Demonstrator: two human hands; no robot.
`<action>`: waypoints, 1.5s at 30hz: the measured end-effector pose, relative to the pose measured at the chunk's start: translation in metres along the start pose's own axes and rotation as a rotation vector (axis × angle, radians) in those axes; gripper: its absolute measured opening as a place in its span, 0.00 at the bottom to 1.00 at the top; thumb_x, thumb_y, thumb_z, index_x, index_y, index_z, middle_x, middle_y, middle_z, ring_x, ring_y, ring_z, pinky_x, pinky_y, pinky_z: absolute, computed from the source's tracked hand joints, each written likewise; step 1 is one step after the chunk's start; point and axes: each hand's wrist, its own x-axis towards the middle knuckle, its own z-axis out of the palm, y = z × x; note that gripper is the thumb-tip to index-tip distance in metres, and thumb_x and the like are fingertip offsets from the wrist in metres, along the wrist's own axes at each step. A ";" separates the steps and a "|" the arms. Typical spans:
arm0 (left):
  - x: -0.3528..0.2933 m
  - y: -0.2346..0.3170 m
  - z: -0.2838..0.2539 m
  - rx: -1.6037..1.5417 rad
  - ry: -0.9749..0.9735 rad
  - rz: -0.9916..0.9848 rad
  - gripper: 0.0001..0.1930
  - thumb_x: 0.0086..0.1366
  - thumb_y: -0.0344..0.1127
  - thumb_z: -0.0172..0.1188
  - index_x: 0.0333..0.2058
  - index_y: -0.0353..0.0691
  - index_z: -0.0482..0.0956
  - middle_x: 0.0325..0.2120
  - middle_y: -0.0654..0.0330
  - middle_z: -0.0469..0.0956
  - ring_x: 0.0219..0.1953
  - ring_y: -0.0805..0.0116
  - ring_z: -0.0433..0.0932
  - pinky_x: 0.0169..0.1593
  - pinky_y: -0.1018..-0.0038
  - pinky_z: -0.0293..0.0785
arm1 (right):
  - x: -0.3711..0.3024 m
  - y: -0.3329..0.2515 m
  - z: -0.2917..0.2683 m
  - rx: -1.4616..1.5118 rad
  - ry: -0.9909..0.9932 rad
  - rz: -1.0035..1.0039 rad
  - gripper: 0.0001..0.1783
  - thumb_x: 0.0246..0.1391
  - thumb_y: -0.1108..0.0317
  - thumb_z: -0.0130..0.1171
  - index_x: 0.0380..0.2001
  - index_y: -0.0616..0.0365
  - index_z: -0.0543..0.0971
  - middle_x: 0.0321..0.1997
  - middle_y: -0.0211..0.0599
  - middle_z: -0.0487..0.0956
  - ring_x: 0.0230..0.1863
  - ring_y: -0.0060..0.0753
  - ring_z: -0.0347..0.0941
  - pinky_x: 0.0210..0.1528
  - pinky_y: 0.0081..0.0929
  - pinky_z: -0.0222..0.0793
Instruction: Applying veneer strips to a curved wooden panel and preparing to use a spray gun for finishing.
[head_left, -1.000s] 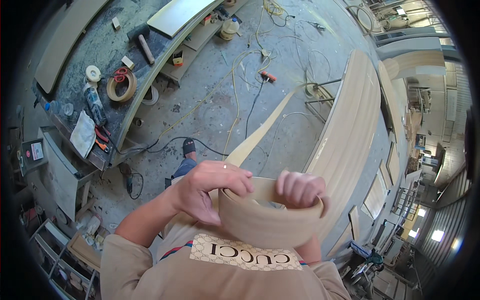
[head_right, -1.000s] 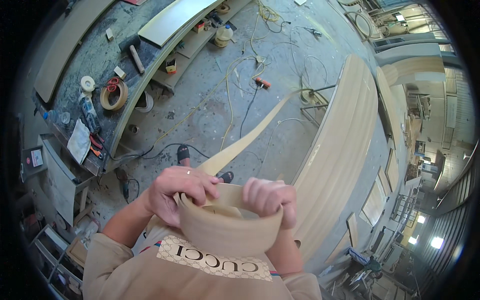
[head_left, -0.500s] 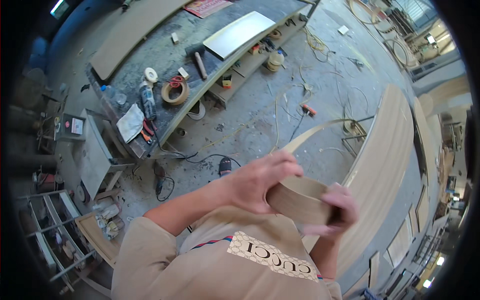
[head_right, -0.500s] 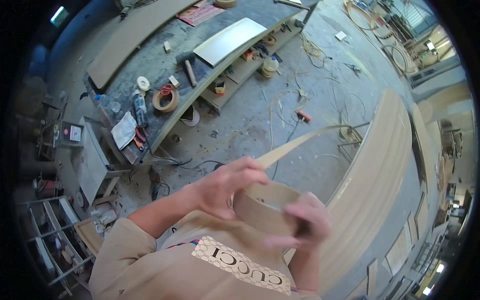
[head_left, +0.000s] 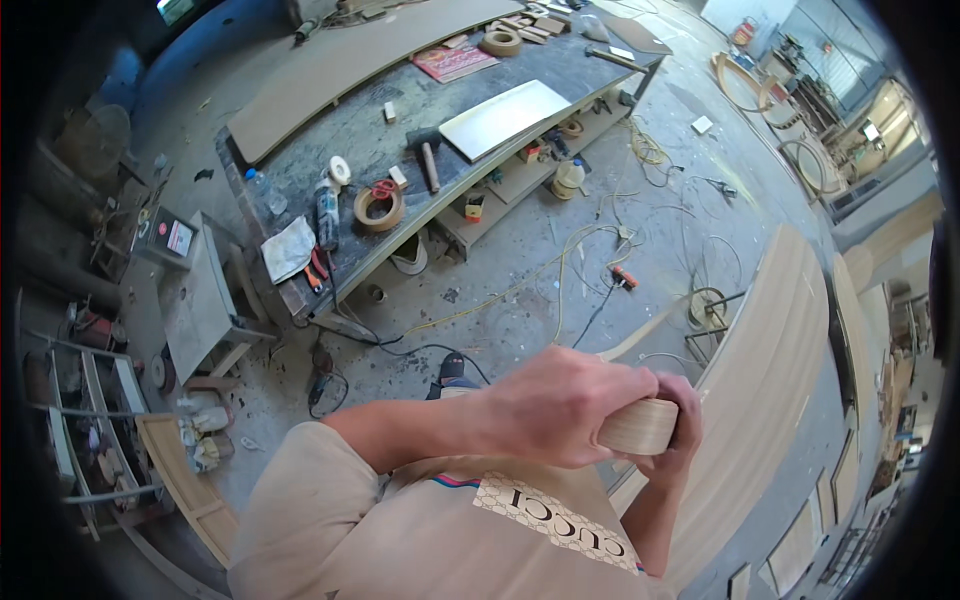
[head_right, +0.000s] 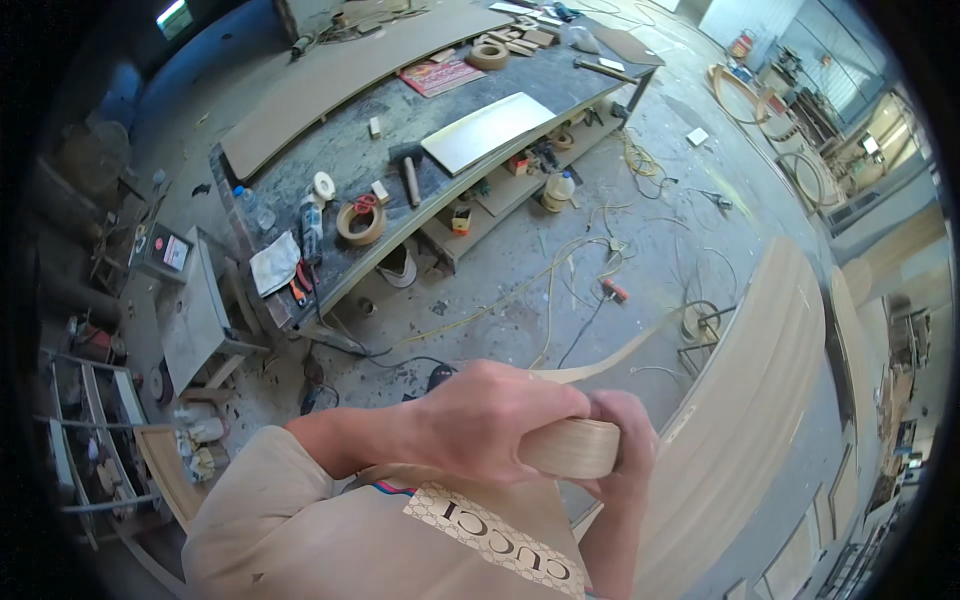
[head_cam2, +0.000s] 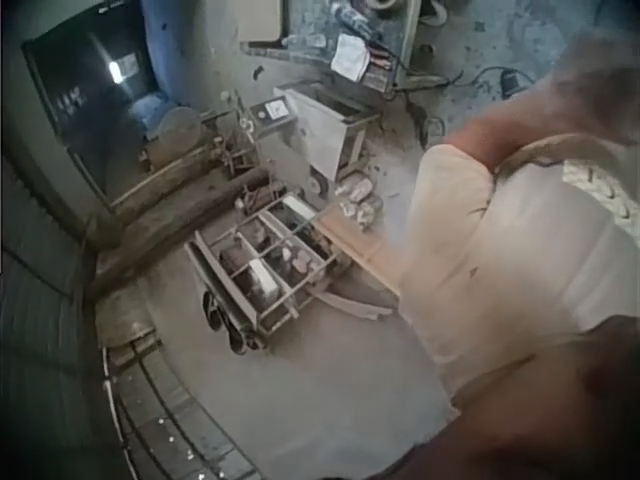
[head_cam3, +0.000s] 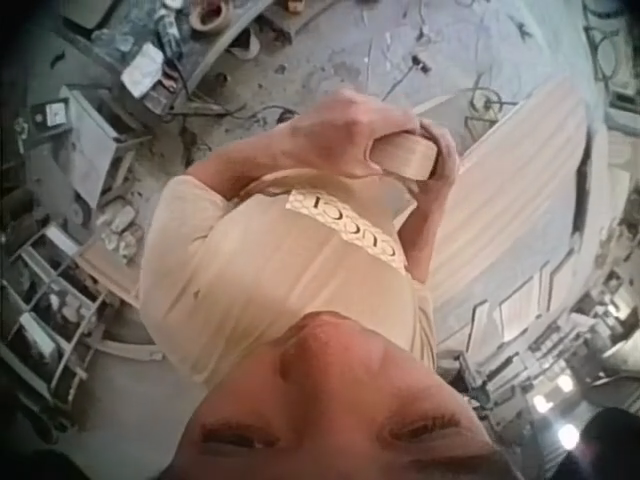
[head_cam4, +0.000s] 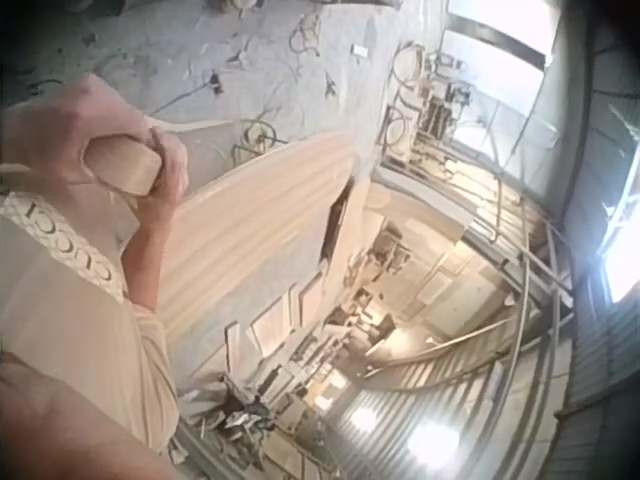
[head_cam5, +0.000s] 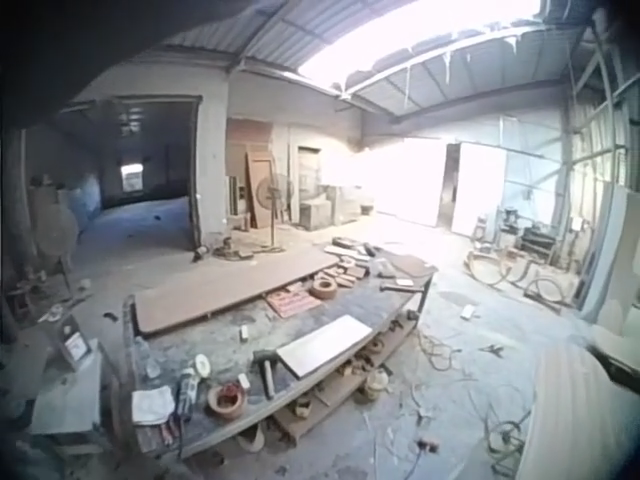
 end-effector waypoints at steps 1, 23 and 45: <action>0.000 0.003 -0.003 0.018 -0.011 0.015 0.28 0.48 0.33 0.75 0.49 0.41 0.76 0.39 0.54 0.80 0.40 0.51 0.82 0.41 0.62 0.78 | 0.001 -0.003 -0.004 -0.054 -0.006 -0.052 0.52 0.24 0.42 0.88 0.51 0.61 0.78 0.40 0.37 0.82 0.37 0.40 0.79 0.38 0.34 0.73; 0.017 -0.034 0.030 -0.061 0.008 0.092 0.33 0.44 0.50 0.86 0.40 0.37 0.77 0.29 0.62 0.77 0.27 0.73 0.75 0.31 0.75 0.72 | -0.013 -0.017 -0.031 0.491 0.349 -0.130 0.43 0.50 0.46 0.76 0.62 0.60 0.71 0.59 0.44 0.76 0.61 0.40 0.73 0.62 0.39 0.69; 0.069 -0.003 0.031 -0.120 -0.245 -0.041 0.24 0.55 0.44 0.81 0.39 0.36 0.77 0.26 0.67 0.71 0.29 0.76 0.68 0.32 0.74 0.66 | -0.030 -0.025 -0.057 0.113 0.381 -0.031 0.44 0.56 0.40 0.69 0.64 0.60 0.69 0.58 0.44 0.76 0.59 0.43 0.73 0.62 0.38 0.67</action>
